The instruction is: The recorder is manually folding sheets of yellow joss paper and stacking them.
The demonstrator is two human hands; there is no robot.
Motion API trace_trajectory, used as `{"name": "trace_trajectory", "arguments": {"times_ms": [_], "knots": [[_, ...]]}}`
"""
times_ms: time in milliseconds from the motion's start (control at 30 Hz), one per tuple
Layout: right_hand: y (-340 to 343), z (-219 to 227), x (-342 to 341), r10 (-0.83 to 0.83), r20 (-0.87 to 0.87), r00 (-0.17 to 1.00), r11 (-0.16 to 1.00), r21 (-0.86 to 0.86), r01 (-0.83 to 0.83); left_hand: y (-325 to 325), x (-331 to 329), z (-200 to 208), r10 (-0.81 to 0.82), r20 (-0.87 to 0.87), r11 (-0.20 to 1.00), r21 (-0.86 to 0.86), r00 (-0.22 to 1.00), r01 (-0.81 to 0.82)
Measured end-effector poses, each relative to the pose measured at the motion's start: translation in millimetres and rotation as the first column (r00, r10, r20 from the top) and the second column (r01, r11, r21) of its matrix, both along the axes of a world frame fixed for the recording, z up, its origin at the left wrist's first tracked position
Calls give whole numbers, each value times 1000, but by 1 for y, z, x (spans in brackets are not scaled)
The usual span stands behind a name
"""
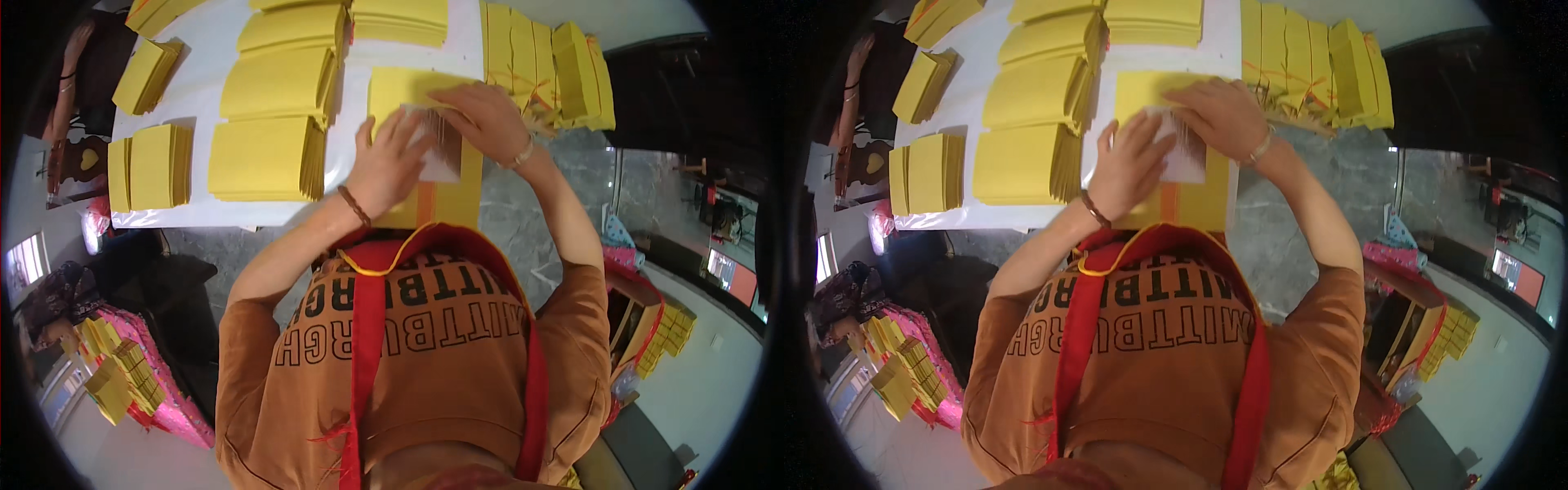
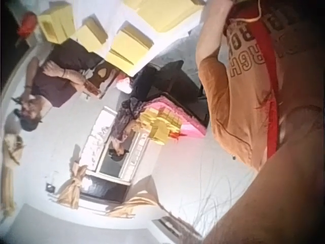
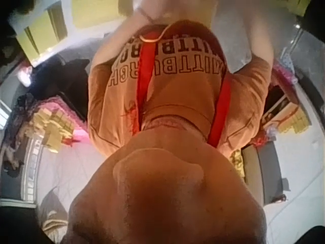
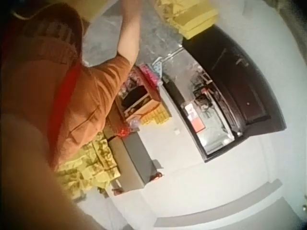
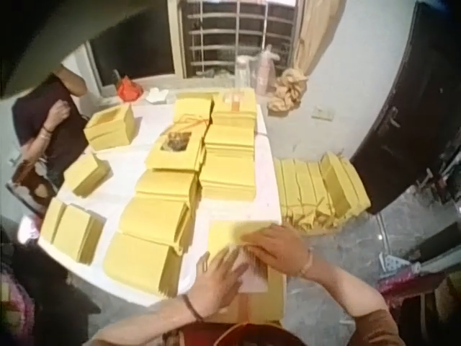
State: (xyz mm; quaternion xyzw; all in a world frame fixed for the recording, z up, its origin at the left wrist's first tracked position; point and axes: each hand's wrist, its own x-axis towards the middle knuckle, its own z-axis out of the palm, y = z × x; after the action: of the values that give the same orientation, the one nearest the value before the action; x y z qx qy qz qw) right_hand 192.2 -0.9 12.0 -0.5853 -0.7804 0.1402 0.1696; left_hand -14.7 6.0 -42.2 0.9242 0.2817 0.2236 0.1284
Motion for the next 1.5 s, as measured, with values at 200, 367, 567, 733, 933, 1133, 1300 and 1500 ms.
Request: {"name": "trace_trajectory", "arguments": {"times_ms": [200, 367, 567, 733, 933, 1133, 1300, 1500], "knots": [[-85, -42, 3, -105, 46, 993, 974, 206, 94, 11, -38, 16, 73, 289, 967, -254, 954, 3], [-96, -75, -2, -153, -245, 957, 946, 245, 213, -21, -52, 26, -237, 182, 962, -92, 954, 256], [-100, -86, -5, -208, -395, 895, 934, 192, 302, -34, -51, 20, -338, -30, 941, 20, 941, 339], [-103, -99, -5, -318, -765, 560, 931, -140, 337, -25, -51, 16, -343, 135, 931, -82, 929, 356], [-101, -106, -5, -318, -858, 404, 919, -174, 354, -11, -52, 24, -93, 161, 748, -640, 983, 175], [-98, -96, -10, -367, -823, 434, 905, -208, 371, -9, -49, 21, 20, 158, 600, -792, 987, 115], [-99, -98, -11, -383, -849, 363, 896, -245, 372, -4, -48, 26, -2, 55, 523, -851, 998, 48], [-99, -104, -9, -340, -864, 370, 911, -205, 359, 1, -49, 18, 18, 63, 480, -876, 998, 47]]}}
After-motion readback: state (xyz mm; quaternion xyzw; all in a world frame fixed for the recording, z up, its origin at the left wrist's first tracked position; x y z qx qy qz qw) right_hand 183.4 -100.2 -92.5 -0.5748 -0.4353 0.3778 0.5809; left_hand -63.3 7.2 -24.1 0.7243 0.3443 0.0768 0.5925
